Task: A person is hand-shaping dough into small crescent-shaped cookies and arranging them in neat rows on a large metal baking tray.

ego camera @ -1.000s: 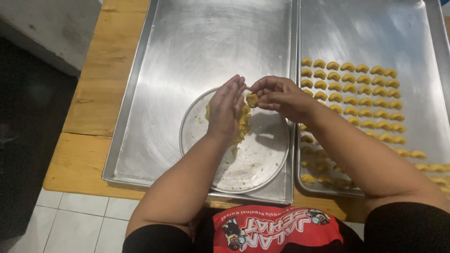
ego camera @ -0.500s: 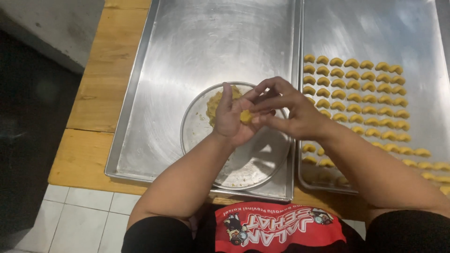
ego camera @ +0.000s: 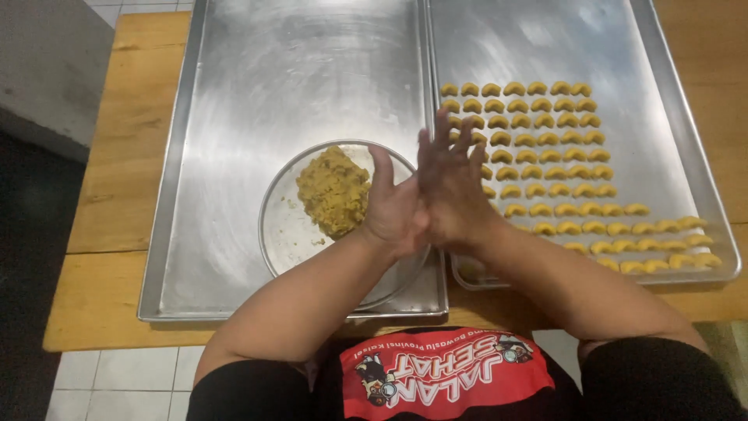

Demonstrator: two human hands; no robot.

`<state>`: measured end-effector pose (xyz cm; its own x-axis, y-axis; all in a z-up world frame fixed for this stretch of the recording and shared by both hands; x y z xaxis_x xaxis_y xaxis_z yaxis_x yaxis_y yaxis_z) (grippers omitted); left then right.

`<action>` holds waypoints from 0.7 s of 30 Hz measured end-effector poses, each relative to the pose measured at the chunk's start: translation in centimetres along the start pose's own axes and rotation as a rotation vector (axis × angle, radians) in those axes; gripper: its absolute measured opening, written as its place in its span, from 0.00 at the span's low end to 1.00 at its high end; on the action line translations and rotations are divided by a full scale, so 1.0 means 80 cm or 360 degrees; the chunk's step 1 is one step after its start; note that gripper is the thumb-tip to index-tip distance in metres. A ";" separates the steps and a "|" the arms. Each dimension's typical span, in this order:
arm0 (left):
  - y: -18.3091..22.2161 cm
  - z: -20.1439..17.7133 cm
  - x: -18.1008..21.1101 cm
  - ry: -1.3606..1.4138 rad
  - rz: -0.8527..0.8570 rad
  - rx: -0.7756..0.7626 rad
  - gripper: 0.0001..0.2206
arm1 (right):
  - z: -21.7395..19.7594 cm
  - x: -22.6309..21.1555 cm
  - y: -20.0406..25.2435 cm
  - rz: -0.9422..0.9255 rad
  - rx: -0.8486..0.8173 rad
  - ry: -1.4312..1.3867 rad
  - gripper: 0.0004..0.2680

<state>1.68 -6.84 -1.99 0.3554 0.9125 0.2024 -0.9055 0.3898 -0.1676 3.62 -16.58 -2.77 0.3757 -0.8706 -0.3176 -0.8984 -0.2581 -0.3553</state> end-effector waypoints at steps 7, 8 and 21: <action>-0.041 0.004 -0.075 -0.0064 0.1732 -0.0924 0.62 | -0.035 0.012 0.036 0.0090 0.0137 -0.0245 0.47; -0.035 0.018 -0.062 -0.0030 0.0962 -0.0528 0.41 | -0.023 0.010 0.047 -0.0102 0.0233 -0.0218 0.48; -0.021 -0.051 -0.057 0.0216 -0.0043 -0.0282 0.42 | 0.006 0.003 0.067 -0.0369 0.0337 -0.0258 0.45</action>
<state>2.50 -11.18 -6.54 0.4179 0.9050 0.0797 -0.8444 0.4193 -0.3334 -1.02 -18.02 -5.17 0.6107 -0.7168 -0.3367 -0.7243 -0.3337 -0.6034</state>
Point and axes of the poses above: each hand's wrist, its own y-axis away from the middle knuckle, its own z-axis out of the palm, x = y × z, the point moved 3 cm from there along -y, towards the middle knuckle, and after that the axes turned 15 degrees about z, right-handed, at the moved point
